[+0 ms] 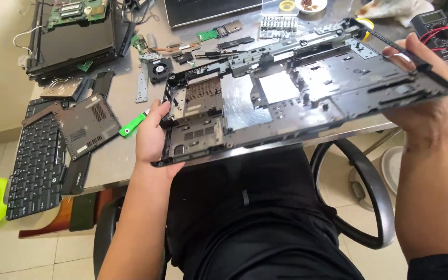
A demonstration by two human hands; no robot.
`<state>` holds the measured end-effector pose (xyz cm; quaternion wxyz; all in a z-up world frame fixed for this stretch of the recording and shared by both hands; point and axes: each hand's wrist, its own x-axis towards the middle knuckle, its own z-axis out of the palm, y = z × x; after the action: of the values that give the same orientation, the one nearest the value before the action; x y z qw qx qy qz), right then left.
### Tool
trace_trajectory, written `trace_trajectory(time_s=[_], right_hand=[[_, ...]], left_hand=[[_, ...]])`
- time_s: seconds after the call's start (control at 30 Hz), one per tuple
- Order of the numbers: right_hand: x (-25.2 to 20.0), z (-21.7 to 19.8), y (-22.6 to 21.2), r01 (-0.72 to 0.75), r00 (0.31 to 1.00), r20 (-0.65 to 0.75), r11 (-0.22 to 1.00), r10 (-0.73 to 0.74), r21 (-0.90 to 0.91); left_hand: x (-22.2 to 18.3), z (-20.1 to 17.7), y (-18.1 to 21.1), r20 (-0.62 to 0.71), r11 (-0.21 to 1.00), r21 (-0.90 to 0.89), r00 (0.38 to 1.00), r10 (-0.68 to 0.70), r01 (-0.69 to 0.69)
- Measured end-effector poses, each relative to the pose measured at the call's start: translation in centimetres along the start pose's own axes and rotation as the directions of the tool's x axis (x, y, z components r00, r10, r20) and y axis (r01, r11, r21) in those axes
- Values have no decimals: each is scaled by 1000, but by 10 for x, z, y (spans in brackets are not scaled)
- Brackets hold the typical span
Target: The person is disassembling a laptop on a repair bench. They use a screwdriver to remove internal screws and then use their hands to carefully pry off the plastic internal frame and bezel from the main chassis.
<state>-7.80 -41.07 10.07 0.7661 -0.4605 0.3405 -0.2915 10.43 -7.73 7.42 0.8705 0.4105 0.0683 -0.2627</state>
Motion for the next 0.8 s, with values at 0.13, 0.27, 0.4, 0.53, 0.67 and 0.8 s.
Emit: trace_trajectory(time_s=[0.13, 0.27, 0.4, 0.53, 0.67, 0.8], right_hand=[[37, -14, 12, -134, 974, 216, 941, 67, 311], [42, -4, 14, -178, 975, 185, 929, 122, 325], [69, -21, 27, -233, 948, 292, 901, 127, 367], [60, 9, 25, -336, 941, 138, 806, 309, 487], [79, 21, 36, -326, 945, 143, 869, 293, 372], [93, 29, 42, -276, 956, 216, 860, 200, 428]], left_hand=[[-4, 5, 8, -62, 992, -120, 996, -57, 49], [-16, 12, 14, 158, 990, -133, 987, -21, 42], [-28, 12, 16, 267, 988, -155, 963, 37, 5], [-76, 37, 15, 259, 986, -157, 960, 103, -64], [-114, 54, 12, 547, 930, -363, 794, 266, -61], [-124, 62, 10, 490, 947, -264, 820, 297, -185]])
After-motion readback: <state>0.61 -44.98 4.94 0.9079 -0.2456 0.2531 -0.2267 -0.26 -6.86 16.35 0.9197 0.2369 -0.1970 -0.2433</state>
